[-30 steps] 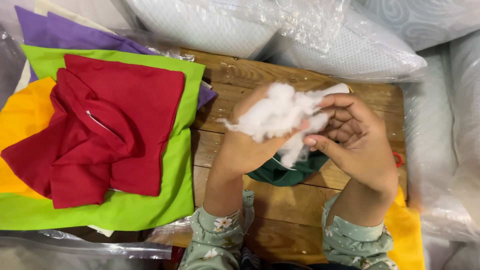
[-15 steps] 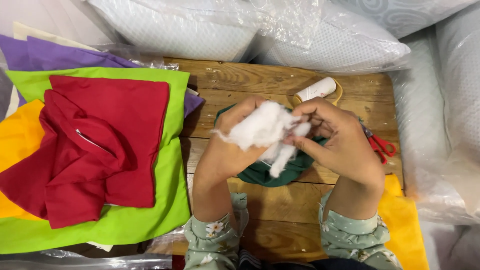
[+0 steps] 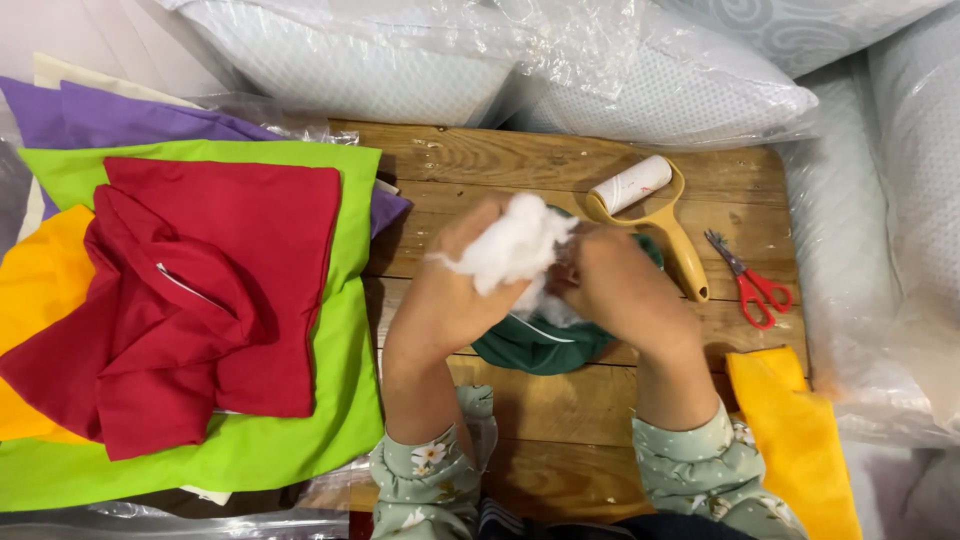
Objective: The person repeatedly takes handfuls of white cotton-like filling from a large plastic bag and stuffs it into a green fabric pouch. They use both hands to push the material inside and adjust the pouch opening. The workspace includes a wooden table with other colorful fabrics and tools nearby.
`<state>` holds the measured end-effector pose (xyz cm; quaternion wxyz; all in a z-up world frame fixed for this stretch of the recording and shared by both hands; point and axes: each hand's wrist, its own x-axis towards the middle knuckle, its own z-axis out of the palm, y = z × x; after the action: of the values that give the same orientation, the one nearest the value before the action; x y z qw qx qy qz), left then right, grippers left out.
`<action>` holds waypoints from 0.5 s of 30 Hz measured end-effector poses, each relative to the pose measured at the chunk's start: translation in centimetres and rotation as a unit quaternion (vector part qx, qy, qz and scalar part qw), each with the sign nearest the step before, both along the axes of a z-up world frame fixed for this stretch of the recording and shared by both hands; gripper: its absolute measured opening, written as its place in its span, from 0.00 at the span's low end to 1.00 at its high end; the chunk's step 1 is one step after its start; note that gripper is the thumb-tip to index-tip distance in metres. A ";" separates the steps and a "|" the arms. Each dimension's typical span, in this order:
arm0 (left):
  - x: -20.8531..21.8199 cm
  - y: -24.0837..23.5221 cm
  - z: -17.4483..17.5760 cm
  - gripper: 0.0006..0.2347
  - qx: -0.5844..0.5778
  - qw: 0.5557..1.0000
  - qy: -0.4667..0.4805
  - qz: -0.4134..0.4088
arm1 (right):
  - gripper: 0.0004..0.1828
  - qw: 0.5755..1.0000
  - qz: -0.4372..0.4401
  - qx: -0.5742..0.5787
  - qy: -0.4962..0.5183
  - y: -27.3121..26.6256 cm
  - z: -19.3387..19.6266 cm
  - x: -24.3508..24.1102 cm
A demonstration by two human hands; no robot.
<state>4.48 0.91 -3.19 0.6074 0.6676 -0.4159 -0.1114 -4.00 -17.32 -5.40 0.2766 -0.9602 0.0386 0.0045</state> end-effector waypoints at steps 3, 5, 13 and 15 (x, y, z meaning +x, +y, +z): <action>0.6 -0.1 -1.3 0.17 -0.008 0.999 0.021 -0.027 | 0.15 0.999 -0.023 0.043 0.008 0.7 -3.8 0.9; 0.7 0.5 -0.8 0.19 -0.009 0.999 0.027 -0.046 | 0.10 0.999 0.012 0.031 -0.004 -0.7 -1.3 0.7; 1.2 -0.4 -3.4 0.21 -0.143 0.987 0.069 -0.036 | 0.46 0.901 0.096 0.404 -0.129 -4.7 3.1 -2.5; 0.8 -1.0 -4.1 0.22 -0.172 0.979 0.099 -0.044 | 0.58 0.885 0.097 0.441 -0.111 -4.3 2.0 -2.3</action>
<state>5.30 -0.07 -7.26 0.7456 0.5199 -0.3960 -0.1305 -6.31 -21.60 -3.40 0.6719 -0.7326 -0.0916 -0.0589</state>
